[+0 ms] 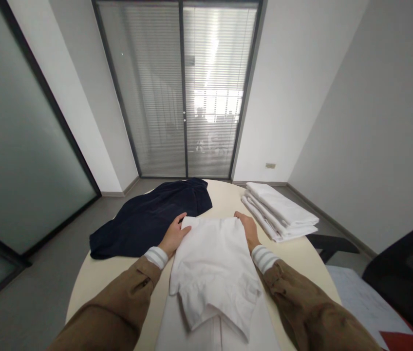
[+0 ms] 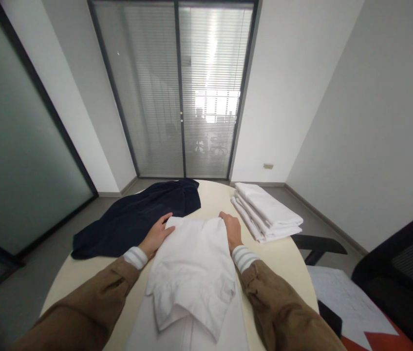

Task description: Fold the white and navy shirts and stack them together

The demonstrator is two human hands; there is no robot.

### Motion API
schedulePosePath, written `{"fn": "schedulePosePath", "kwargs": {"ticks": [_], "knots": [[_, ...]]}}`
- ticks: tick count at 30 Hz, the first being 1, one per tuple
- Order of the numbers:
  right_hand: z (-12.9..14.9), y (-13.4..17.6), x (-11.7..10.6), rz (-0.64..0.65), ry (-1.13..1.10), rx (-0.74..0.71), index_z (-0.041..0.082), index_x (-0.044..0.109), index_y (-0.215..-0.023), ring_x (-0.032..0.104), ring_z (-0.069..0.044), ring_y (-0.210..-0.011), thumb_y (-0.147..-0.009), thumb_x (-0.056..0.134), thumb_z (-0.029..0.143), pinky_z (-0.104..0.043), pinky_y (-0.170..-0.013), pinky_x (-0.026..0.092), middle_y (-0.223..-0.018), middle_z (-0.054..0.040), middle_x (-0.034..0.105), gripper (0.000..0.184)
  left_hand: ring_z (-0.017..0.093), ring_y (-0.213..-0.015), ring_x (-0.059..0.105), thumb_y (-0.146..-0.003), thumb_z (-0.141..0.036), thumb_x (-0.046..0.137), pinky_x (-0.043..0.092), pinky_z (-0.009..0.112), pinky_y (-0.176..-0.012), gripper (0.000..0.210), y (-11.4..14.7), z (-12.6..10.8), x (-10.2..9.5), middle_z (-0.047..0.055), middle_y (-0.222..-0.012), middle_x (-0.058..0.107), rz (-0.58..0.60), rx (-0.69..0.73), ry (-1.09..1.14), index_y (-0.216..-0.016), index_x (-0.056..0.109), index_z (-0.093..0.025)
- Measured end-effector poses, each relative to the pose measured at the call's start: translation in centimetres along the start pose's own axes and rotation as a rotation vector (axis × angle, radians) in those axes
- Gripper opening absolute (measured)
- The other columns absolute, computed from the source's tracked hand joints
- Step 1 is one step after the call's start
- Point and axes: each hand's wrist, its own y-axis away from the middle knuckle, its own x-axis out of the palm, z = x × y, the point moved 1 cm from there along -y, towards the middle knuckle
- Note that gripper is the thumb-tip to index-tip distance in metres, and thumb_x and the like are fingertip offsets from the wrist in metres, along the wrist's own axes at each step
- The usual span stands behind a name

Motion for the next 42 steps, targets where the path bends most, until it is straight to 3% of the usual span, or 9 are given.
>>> {"fn": "schedulePosePath", "kwargs": {"ticks": [7,11,15,20,24,28,31,36,42], "knots": [[-2.3,-0.2,-0.7,0.212,-0.676,-0.126,0.019,0.070,-0.091,0.065,-0.023,-0.086,-0.075,0.063,0.031,-0.033,-0.077,0.050,-0.089,-0.0056,0.073,0.022,0.025,-0.101,0.071,-0.079,-0.010,0.072,0.056,0.040,-0.092,0.074,0.0,-0.2,-0.2,0.016,-0.122,0.069,0.023,-0.044,0.025,-0.146,0.041,-0.016],[-3.9,-1.0,-0.4,0.193,-0.824,-0.002,0.019,0.073,-0.101,0.068,-0.026,-0.095,-0.077,0.065,0.039,-0.039,-0.086,0.053,-0.104,-0.0113,0.074,0.032,0.024,-0.125,0.059,-0.081,-0.011,0.068,0.045,0.037,-0.108,0.070,-0.4,-0.2,0.1,0.014,-0.147,0.052,0.027,0.068,0.095,-0.147,0.042,-0.018],[-4.7,-1.1,0.0,0.070,-0.776,0.046,0.019,0.067,-0.114,0.067,-0.024,-0.088,-0.075,0.067,0.038,-0.037,-0.079,0.054,-0.103,-0.0112,0.073,0.044,0.026,-0.131,0.053,-0.079,-0.014,0.071,0.043,0.040,-0.110,0.082,-0.7,-0.1,0.5,0.013,-0.156,0.038,0.057,0.103,0.131,-0.151,0.034,-0.024],[-4.7,-0.2,-1.0,-0.008,-0.414,0.096,0.020,0.061,-0.109,0.059,-0.020,-0.063,-0.079,0.060,0.035,-0.033,-0.064,0.047,-0.074,-0.0027,0.067,0.034,0.026,-0.114,0.065,-0.077,-0.017,0.076,0.048,0.043,-0.104,0.079,-0.4,0.3,-0.6,0.019,-0.133,0.062,-0.038,0.042,-0.039,-0.147,0.039,-0.018],[-4.1,0.5,-2.0,0.038,-0.392,0.161,0.023,0.059,-0.108,0.056,-0.022,-0.053,-0.092,0.043,0.043,-0.035,-0.059,0.043,-0.054,0.0019,0.057,0.031,0.028,-0.104,0.069,-0.073,-0.019,0.081,0.050,0.045,-0.100,0.067,-0.1,0.4,-1.2,0.017,-0.111,0.072,-0.047,0.086,-0.228,-0.134,0.054,-0.013],[-3.6,0.7,-1.6,0.100,-0.494,0.194,0.019,0.048,-0.136,0.058,-0.023,-0.058,-0.090,0.049,0.053,-0.037,-0.061,0.047,-0.062,-0.0003,0.060,0.057,0.031,-0.122,0.060,-0.066,-0.012,0.082,0.041,0.043,-0.111,0.054,-0.3,0.4,-0.9,0.017,-0.126,0.067,-0.064,0.129,-0.296,-0.118,0.066,-0.012],[-3.3,0.5,-0.5,0.169,-0.597,0.094,0.016,0.033,-0.150,0.061,-0.023,-0.067,-0.088,0.055,0.051,-0.039,-0.066,0.052,-0.079,-0.0043,0.065,0.075,0.029,-0.131,0.053,-0.066,-0.008,0.080,0.036,0.040,-0.115,0.068,-0.4,0.4,-0.3,0.016,-0.138,0.059,-0.057,0.159,-0.255,-0.130,0.060,-0.013],[-3.1,0.2,0.1,0.071,-0.620,-0.011,0.020,0.032,-0.151,0.057,-0.027,-0.119,-0.086,0.060,0.045,-0.044,-0.102,0.047,-0.134,-0.0149,0.056,0.075,0.028,-0.117,0.064,-0.072,-0.014,0.079,0.047,0.043,-0.104,0.094,0.1,0.5,0.1,0.019,-0.151,0.045,0.032,0.155,-0.167,-0.153,0.031,-0.018],[-3.8,1.3,-1.1,0.236,-0.648,0.122,0.024,0.031,-0.152,0.069,-0.025,-0.086,-0.084,0.066,0.045,-0.041,-0.075,0.057,-0.112,-0.0140,0.069,0.079,0.027,-0.100,0.070,-0.077,-0.021,0.078,0.054,0.043,-0.092,0.090,1.2,0.7,-0.4,0.018,-0.118,0.070,0.075,0.040,-0.219,-0.152,0.028,-0.014]]}}
